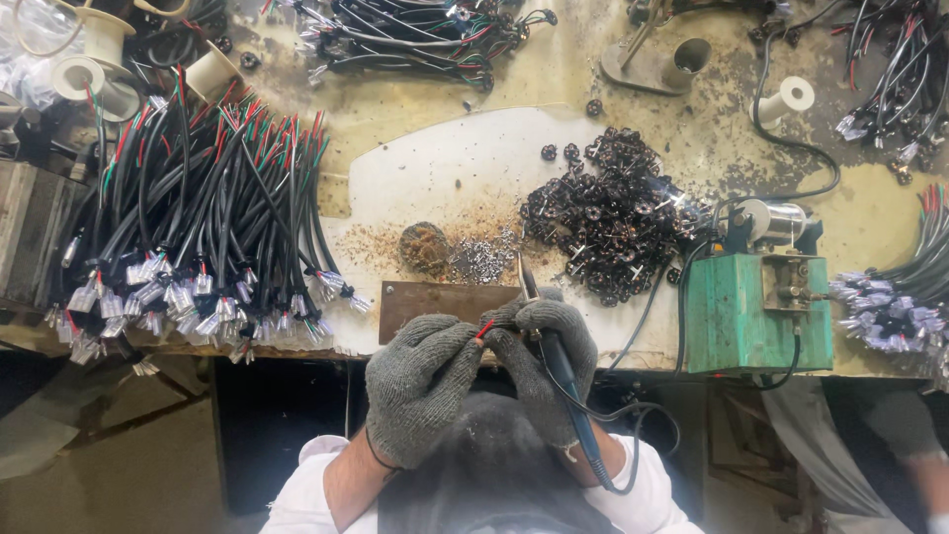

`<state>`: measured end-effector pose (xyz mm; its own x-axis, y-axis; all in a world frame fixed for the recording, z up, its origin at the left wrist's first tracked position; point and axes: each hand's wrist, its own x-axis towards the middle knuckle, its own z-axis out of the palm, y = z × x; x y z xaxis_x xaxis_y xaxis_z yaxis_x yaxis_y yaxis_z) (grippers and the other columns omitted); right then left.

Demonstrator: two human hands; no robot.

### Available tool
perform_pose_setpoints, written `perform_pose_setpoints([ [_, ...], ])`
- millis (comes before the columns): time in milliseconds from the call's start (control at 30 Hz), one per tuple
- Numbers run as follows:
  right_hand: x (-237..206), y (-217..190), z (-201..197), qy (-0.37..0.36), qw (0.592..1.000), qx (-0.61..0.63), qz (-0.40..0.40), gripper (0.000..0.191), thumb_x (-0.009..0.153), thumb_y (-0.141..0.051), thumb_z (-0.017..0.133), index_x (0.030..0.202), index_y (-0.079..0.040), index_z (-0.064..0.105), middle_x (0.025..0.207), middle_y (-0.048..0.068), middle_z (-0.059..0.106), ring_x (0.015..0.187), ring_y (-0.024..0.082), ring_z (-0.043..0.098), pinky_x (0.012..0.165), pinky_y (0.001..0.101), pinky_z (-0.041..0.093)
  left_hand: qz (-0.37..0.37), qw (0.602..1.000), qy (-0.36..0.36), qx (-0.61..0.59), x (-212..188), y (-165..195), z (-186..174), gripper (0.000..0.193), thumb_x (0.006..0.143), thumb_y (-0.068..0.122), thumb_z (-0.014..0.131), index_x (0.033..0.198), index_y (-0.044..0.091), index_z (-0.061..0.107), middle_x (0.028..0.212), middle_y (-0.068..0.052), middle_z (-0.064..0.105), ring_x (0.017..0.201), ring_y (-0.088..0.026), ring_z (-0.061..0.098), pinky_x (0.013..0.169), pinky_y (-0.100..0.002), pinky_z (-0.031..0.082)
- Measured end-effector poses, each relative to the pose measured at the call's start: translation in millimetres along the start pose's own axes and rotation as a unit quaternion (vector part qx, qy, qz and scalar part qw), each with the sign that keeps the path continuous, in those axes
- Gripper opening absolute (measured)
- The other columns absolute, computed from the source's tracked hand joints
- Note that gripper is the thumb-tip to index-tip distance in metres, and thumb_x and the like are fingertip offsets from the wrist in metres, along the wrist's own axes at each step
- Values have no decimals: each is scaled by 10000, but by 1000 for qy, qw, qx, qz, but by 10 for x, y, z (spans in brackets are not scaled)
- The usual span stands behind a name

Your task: The person uses a soldering iron to attach small black components to the ends of multi-colored wires. They repeatedly pick up a wire, apply heat and solder to the connection point, and place the finished unit on the table. The process is repeated for several wires throughout the clip.

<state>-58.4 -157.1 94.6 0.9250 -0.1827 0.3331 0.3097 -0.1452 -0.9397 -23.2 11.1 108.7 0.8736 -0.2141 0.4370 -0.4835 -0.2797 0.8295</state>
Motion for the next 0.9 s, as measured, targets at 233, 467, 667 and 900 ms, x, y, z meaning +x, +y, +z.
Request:
perform_pose_setpoints([
  [233, -61, 16, 31, 18, 999, 21, 43, 305, 926, 110, 702, 1154, -34, 559, 1094, 135, 696, 970, 178, 700, 832, 293, 596, -17, 1000, -22, 1, -55, -13, -40, 225, 833, 84, 803, 1043, 28, 749, 1029, -150, 746, 892, -286, 770, 758, -341, 612],
  [467, 7, -43, 39, -12, 999, 40, 35, 286, 939, 118, 705, 1151, -28, 579, 1100, 129, 689, 999, 193, 698, 853, 310, 597, -44, 998, -32, 17, -57, -15, -70, 206, 828, 81, 787, 1025, 30, 753, 998, -137, 739, 863, -275, 757, 741, -341, 600],
  [667, 14, -73, 48, -19, 997, 23, 69, 255, 919, 91, 722, 1108, -25, 597, 1071, 109, 713, 971, 175, 695, 841, 303, 599, -52, 998, -45, 3, -42, 13, -91, 190, 847, 67, 767, 1034, 34, 759, 923, -115, 723, 792, -261, 736, 688, -345, 575],
  [900, -5, -59, 86, -21, 997, 44, 61, 234, 924, 102, 721, 1086, -21, 604, 1056, 109, 687, 954, 175, 688, 826, 296, 599, -51, 998, -43, 6, -32, 23, -91, 157, 862, 67, 764, 1018, 44, 761, 866, -106, 709, 753, -270, 714, 661, -359, 557],
])
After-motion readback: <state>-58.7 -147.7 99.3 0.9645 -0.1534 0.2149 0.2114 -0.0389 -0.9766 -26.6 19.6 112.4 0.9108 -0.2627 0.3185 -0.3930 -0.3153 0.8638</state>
